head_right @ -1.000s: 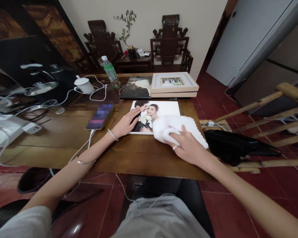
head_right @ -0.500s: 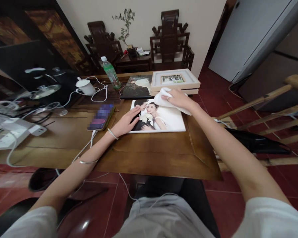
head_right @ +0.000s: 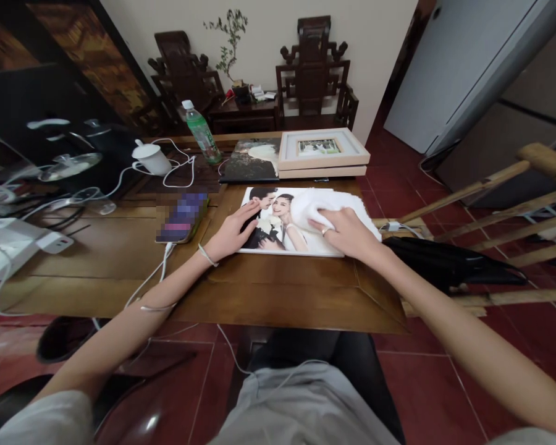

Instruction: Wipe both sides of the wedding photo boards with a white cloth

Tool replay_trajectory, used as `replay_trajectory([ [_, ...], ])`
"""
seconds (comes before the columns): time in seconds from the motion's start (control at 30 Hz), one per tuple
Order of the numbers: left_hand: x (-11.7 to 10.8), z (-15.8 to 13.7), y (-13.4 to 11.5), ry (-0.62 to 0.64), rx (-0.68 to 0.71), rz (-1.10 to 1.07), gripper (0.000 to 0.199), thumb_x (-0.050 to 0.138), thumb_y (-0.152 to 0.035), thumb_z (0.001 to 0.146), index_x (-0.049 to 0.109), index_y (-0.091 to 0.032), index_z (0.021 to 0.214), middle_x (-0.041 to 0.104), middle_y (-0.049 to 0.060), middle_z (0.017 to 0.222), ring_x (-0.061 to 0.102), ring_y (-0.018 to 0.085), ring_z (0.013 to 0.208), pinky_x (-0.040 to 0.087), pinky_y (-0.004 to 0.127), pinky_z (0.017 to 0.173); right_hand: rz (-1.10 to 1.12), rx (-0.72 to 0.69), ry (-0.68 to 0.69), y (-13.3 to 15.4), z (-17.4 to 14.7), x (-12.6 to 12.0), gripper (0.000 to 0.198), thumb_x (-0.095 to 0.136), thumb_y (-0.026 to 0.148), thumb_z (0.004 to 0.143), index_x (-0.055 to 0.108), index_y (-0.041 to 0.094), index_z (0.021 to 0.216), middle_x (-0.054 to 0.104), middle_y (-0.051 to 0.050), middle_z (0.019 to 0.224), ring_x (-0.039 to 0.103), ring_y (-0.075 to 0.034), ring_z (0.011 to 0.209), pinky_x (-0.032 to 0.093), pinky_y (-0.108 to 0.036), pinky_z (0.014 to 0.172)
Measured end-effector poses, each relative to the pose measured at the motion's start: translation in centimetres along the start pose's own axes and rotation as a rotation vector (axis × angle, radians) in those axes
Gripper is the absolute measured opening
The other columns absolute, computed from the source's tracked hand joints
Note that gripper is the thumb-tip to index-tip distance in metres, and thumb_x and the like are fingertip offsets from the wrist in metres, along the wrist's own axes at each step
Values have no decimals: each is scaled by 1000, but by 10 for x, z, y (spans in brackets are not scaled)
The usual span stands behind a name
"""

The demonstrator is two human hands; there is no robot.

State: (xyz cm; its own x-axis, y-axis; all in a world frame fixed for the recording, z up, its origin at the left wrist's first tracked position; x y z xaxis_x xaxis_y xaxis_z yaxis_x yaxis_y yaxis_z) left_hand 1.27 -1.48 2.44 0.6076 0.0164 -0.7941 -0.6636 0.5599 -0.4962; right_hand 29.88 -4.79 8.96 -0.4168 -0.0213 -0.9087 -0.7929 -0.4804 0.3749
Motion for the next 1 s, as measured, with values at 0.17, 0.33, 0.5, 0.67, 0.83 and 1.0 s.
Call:
replay_trajectory([
  [0.17,0,1,3,-25,-1,-13,48,42,-36,99,55,-14,138,47,14,152,38,28,145,28,50,122,-6,-59,68,21,-13,1,31,41,37,95,61,22,76,61,-4,66,53,-22,65,40,-38,82],
  [0.33,-2,0,4,-20,6,-34,46,44,-38,99,57,-16,137,47,12,152,38,28,145,28,52,121,30,20,26,-4,31,-1,35,44,44,94,65,20,79,65,-7,73,57,-25,73,40,-35,74],
  [0.5,-4,-1,4,-5,8,-37,46,43,-38,99,57,-15,137,46,13,152,36,27,146,26,50,122,49,51,-26,-31,90,0,35,47,44,93,69,17,94,71,-14,100,60,-33,99,41,-40,88],
  [0.67,-3,-1,6,-11,13,-26,47,43,-37,100,57,-12,137,47,16,151,37,27,145,27,48,122,58,112,-55,-32,98,1,34,47,42,94,70,17,92,72,-15,103,60,-35,102,42,-44,92],
  [0.83,-1,0,5,-7,13,-7,46,42,-34,100,55,-13,139,45,14,153,35,27,146,27,49,122,67,43,-56,-4,28,8,34,44,41,95,69,19,89,72,-12,96,64,-32,91,45,-45,88],
  [1.0,2,2,7,-16,7,-4,45,42,-32,99,55,-15,138,45,12,153,36,27,146,28,50,121,1,-57,8,28,-56,17,28,45,33,94,71,23,88,73,-13,97,65,-38,102,45,-48,88],
])
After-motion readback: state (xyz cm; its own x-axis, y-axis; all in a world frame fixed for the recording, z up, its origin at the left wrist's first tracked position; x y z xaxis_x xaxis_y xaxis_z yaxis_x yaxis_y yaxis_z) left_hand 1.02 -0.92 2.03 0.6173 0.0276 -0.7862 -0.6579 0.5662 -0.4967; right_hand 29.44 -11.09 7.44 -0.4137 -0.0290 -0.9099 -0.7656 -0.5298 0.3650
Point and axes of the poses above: each hand's wrist, its own z-axis towards the middle knuckle, its own x-axis out of the palm, y = z × x, the point moved 1 cm from there along z, towards the middle knuckle
